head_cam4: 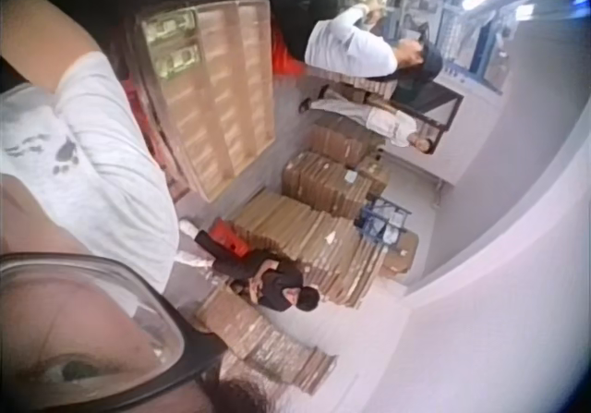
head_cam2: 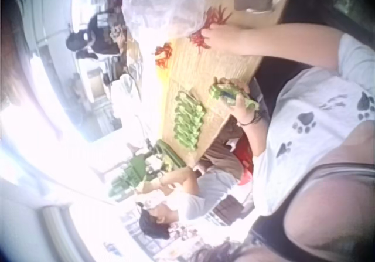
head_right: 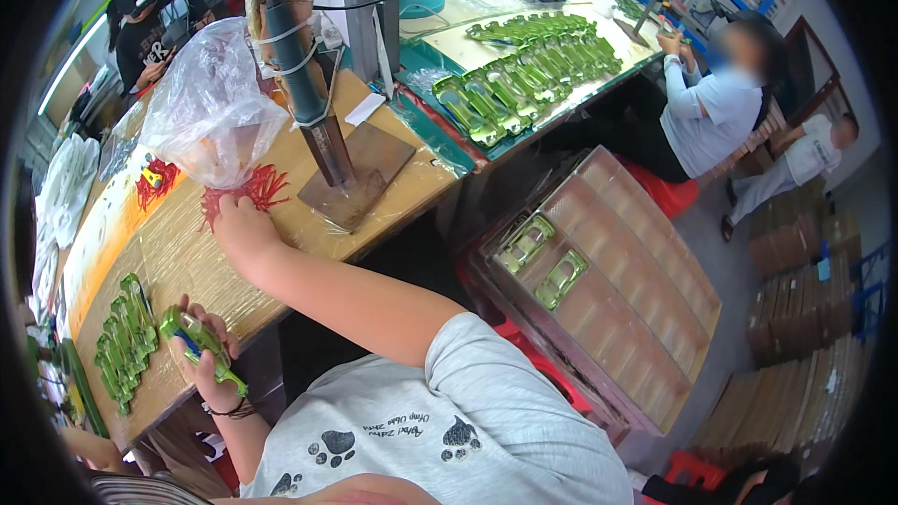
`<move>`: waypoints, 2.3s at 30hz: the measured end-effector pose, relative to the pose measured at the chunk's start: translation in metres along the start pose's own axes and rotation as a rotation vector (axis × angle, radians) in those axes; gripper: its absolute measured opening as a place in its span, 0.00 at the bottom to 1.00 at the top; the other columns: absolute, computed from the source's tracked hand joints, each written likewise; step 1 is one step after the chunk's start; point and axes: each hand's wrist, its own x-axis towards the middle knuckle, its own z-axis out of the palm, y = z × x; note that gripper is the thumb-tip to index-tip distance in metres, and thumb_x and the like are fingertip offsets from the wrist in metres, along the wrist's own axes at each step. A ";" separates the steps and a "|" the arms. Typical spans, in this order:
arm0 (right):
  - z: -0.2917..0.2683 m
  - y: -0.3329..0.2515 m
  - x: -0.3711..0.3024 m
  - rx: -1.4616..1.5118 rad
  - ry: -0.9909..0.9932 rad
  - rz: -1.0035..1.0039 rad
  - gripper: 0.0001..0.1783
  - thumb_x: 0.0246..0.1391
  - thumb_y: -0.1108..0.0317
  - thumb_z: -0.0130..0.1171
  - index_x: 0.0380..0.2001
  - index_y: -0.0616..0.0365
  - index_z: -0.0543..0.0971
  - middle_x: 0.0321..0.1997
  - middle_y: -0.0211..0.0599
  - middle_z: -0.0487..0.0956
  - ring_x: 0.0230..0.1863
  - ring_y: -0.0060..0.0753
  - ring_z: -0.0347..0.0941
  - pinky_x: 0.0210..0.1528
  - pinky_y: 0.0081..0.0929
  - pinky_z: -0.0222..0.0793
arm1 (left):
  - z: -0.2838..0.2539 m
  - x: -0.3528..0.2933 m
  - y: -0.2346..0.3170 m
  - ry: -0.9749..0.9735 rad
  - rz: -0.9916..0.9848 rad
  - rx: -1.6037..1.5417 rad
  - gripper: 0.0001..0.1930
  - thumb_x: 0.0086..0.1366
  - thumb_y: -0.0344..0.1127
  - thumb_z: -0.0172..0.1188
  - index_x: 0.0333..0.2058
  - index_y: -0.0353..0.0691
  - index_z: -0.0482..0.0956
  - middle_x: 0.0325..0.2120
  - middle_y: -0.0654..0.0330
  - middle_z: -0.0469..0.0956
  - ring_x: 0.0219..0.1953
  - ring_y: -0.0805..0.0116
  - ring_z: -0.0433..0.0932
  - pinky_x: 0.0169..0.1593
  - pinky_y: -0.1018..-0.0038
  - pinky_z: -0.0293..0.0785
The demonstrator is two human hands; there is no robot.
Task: The recorder is assembling green toy car shells, using a heating tool to bond components and organizing them on the workbench.
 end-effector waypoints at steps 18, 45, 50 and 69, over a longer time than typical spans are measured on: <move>-0.014 0.007 -0.018 0.193 0.134 0.040 0.09 0.48 0.79 0.52 0.36 0.64 0.74 0.42 0.49 0.72 0.46 0.53 0.70 0.47 0.43 0.71 | 0.007 -0.015 -0.005 -0.047 -0.075 0.152 0.50 0.49 0.39 0.73 0.65 0.32 0.53 0.46 0.58 0.65 0.38 0.71 0.71 0.30 0.80 0.71; -0.093 0.053 -0.210 0.336 0.352 -0.052 0.11 0.48 0.74 0.63 0.37 0.59 0.78 0.35 0.38 0.71 0.38 0.43 0.68 0.39 0.33 0.67 | 0.067 -0.014 -0.071 -0.893 0.028 1.057 0.39 0.45 0.28 0.70 0.57 0.34 0.63 0.40 0.41 0.77 0.42 0.40 0.78 0.43 0.58 0.75; -0.070 0.066 -0.229 0.224 0.320 0.097 0.07 0.48 0.70 0.61 0.32 0.58 0.78 0.33 0.35 0.70 0.35 0.40 0.66 0.37 0.33 0.65 | 0.088 -0.025 -0.075 -0.898 -0.140 1.112 0.39 0.51 0.33 0.71 0.60 0.35 0.62 0.45 0.41 0.76 0.46 0.46 0.79 0.51 0.59 0.74; -0.043 0.082 -0.238 0.508 0.214 0.208 0.04 0.48 0.72 0.58 0.27 0.61 0.80 0.32 0.42 0.72 0.38 0.46 0.70 0.40 0.36 0.68 | 0.082 -0.040 -0.102 -0.767 -0.023 1.105 0.35 0.49 0.33 0.77 0.55 0.38 0.70 0.40 0.48 0.81 0.38 0.61 0.83 0.42 0.71 0.82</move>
